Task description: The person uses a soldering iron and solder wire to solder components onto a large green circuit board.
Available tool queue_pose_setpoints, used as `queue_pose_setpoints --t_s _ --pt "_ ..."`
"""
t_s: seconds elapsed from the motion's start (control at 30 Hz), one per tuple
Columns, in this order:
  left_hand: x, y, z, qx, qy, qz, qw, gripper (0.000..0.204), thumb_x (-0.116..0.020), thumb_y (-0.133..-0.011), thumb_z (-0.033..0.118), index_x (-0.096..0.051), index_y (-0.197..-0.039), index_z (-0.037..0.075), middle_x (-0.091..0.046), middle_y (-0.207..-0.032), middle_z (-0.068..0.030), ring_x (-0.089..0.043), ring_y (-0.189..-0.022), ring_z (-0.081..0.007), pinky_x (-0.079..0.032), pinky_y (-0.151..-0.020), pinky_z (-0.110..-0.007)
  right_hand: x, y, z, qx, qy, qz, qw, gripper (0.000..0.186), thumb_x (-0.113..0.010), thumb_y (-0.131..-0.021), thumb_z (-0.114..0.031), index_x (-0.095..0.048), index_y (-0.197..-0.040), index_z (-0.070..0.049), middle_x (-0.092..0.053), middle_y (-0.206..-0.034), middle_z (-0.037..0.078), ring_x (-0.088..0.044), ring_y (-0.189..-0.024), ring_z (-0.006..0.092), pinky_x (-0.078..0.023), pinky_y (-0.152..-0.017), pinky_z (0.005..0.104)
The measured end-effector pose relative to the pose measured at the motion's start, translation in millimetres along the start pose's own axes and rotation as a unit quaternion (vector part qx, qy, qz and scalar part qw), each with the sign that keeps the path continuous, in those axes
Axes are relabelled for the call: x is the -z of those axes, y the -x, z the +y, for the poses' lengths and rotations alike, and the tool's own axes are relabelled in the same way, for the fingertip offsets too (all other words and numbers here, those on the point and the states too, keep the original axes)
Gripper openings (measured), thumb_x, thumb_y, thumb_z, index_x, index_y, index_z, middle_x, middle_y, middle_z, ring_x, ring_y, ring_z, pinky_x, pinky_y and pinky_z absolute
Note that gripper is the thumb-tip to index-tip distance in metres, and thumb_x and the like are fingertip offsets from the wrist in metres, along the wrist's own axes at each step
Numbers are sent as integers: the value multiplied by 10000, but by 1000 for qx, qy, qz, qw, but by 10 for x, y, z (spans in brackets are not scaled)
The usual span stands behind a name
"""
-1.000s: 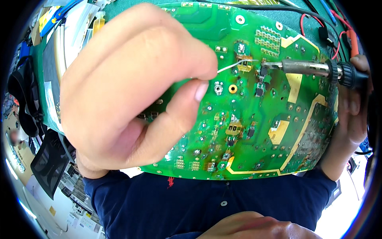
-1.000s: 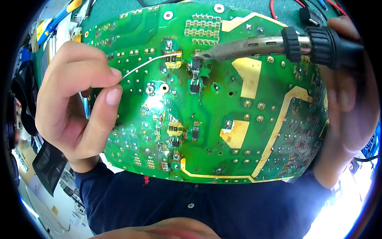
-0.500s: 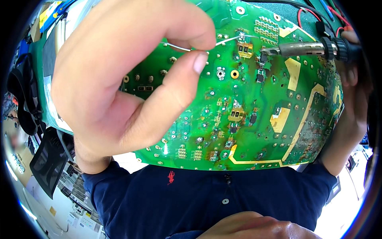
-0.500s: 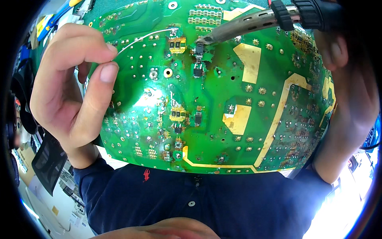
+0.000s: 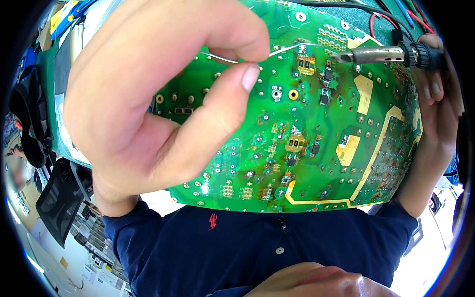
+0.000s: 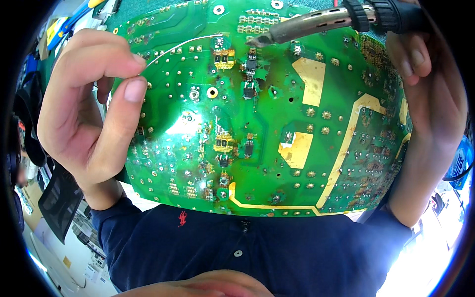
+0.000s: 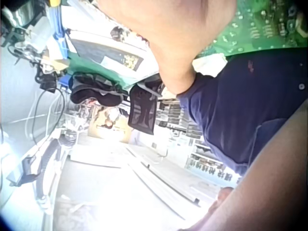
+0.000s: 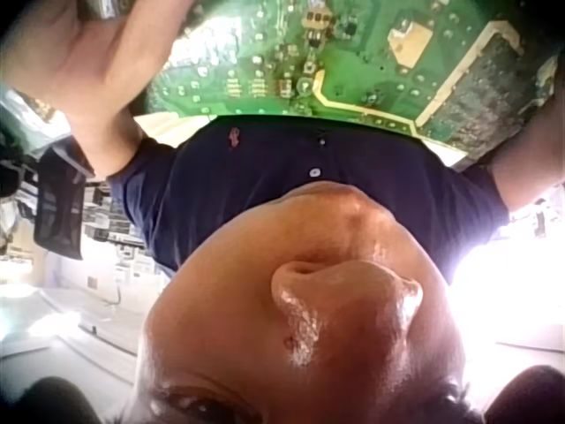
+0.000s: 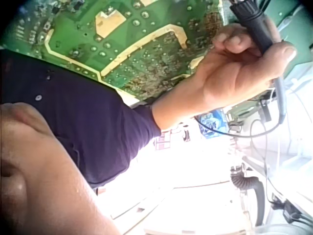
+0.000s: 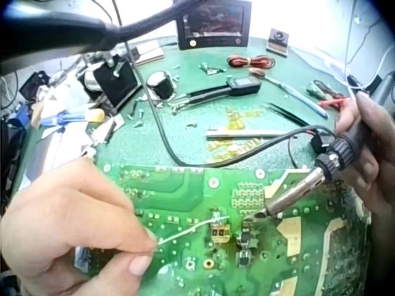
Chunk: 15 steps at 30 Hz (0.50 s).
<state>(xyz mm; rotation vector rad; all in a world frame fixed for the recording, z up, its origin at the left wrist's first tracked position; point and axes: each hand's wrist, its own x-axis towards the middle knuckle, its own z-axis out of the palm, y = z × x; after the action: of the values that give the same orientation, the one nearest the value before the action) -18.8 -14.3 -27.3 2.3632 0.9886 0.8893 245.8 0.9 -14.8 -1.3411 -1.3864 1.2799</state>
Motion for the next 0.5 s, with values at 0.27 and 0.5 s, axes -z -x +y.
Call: queue_pose_setpoints --t_s 0.27,0.5 --pt "-21 15 16 12 15 19 1000 141 -527 -634 -42 -523 -773 -17 -506 -729 -84 -435 -603 -96 -283 -493 -173 408 -52 150 -32 -52 -52 997 403 -276 -881 -250 -354 -1115 68 -269 -515 -46 -282 -467 23 -248 -445 111" --pt "-14 22 2 5 17 24 1000 145 -530 -631 -43 -525 -775 -19 -506 -734 -84 -432 -605 -94 -281 -496 -170 385 -69 157 -34 -76 -63 995 393 -254 -888 -241 -344 -1103 75 -261 -501 -43 -263 -459 30 -240 -430 114"
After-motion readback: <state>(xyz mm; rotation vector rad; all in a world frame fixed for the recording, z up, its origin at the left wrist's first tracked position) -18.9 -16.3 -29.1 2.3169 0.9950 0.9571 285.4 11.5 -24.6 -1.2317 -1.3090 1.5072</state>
